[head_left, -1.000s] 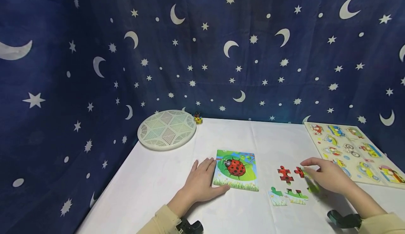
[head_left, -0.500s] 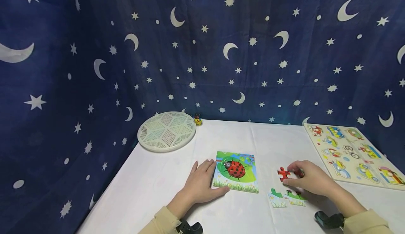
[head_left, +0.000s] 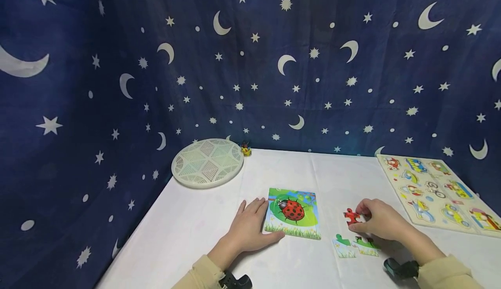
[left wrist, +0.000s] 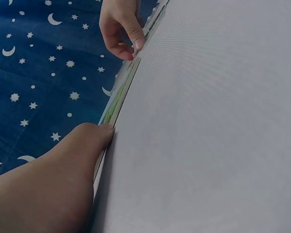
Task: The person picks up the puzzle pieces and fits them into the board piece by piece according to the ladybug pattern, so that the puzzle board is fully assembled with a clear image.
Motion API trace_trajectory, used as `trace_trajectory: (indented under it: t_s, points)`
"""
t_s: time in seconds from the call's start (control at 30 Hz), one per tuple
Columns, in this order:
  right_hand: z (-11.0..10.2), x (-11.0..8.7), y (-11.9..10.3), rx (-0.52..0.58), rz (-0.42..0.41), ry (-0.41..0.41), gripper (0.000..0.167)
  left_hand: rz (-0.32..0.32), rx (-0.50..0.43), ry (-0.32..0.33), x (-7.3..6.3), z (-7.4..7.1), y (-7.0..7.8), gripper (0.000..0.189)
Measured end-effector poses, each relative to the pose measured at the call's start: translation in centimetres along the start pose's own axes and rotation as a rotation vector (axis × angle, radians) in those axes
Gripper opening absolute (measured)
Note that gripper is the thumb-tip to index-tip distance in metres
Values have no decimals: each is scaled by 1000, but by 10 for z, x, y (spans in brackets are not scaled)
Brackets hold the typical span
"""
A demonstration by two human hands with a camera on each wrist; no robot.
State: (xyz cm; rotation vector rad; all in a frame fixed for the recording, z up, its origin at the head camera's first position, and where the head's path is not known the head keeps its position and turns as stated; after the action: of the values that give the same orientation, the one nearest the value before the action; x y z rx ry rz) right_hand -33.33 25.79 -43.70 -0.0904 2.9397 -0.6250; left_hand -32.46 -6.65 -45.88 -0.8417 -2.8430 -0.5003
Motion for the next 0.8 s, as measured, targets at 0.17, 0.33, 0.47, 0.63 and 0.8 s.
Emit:
trace_trajectory:
  t_s: [0.17, 0.33, 0.47, 0.63, 0.8]
  points:
    - [2, -2, 3, 12, 61, -3, 66, 8, 11, 4, -1, 1, 2, 101]
    - [0, -3, 10, 96, 108, -9, 72, 14, 21, 11, 1, -3, 4, 101]
    - [0, -4, 10, 163, 120, -3, 66, 7, 19, 4, 1, -4, 3, 101]
    - [6, -5, 4, 296, 127, -11, 50, 1, 17, 1, 0, -3, 2, 101]
    - [10, -3, -6, 363, 124, -15, 41, -5, 13, 5, -1, -3, 1, 101]
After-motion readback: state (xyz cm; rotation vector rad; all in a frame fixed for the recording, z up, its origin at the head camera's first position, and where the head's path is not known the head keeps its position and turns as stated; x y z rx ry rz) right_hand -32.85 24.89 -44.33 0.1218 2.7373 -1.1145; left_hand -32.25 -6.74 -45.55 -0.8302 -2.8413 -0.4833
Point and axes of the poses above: each hand's wrist, its own x-axis towards the middle knuckle, its own z-axis out of the palm, y = z × x, the point moved 10 cm from there along x, towards the middle knuckle, and after that the axes turned 3 degrees about z, right-handed, at the moved point
